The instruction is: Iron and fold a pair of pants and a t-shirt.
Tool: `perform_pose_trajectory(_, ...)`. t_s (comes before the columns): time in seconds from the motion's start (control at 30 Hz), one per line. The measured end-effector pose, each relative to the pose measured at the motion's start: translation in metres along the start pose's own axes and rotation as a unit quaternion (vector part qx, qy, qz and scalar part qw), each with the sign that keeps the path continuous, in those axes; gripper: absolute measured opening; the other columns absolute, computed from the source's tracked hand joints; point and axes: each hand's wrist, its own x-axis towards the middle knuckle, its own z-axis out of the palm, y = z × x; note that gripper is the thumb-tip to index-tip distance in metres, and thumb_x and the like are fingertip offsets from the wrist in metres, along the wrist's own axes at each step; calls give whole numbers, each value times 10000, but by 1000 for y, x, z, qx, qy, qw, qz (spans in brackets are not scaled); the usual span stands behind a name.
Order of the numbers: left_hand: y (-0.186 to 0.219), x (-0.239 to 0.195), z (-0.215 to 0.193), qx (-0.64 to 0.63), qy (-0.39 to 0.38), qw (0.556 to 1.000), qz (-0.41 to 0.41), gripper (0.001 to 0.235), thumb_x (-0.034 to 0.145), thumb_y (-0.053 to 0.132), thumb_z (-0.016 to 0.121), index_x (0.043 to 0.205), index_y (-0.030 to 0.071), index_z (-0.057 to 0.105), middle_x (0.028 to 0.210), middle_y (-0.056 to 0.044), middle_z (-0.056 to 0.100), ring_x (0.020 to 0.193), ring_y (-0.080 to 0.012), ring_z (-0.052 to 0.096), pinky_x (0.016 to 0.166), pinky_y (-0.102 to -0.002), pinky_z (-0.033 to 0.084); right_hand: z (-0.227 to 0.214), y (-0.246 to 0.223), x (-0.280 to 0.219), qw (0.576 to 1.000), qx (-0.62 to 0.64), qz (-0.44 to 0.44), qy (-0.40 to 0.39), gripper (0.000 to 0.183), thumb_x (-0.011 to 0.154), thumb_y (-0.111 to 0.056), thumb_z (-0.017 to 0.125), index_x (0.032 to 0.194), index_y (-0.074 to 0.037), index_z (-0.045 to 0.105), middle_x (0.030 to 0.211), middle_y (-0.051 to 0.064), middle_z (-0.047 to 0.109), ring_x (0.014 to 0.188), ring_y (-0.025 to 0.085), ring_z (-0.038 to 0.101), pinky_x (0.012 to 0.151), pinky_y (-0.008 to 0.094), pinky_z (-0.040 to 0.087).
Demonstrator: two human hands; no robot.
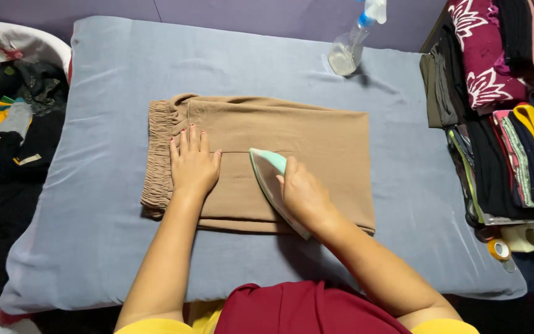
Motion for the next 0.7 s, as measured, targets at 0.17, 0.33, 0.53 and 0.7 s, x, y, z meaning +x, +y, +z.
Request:
perform_pose_trajectory(0.17,-2,-3,-4,-7,20,1000,10,668,1005,468,512,1488,7,509,1608,-231,385,1484,-395,346,1216,-588,190,-17,59,-5,994,-53,73,54,348,997,-288,570,1112,32,496,1011,317,669,876,530,652,751,613,513)
perform_pose_trajectory(0.33,-2,-3,-4,-13,17,1000,8,675,994,473,510,1489,15,506,1607,-230,385,1482,-393,349,1204,-596,195,-51,133,-29,971,-131,190,66,410,1015,-327,556,1128,61,491,1024,359,661,895,544,663,782,603,533)
perform_pose_trajectory(0.53,-2,-2,-5,-10,12,1000,2,682,1003,481,498,1504,18,488,1619,-231,367,1493,-392,330,1207,-605,179,-70,204,-56,953,-153,249,79,459,1033,-343,549,1163,93,491,1038,395,664,937,565,661,834,608,527)
perform_pose_trajectory(0.7,25,10,-18,7,-33,999,-25,712,957,496,501,1499,36,454,1631,-215,291,1518,-389,221,1196,-627,77,-104,209,-44,947,-140,284,59,465,1033,-345,553,1182,91,488,1058,422,657,984,589,637,878,623,503)
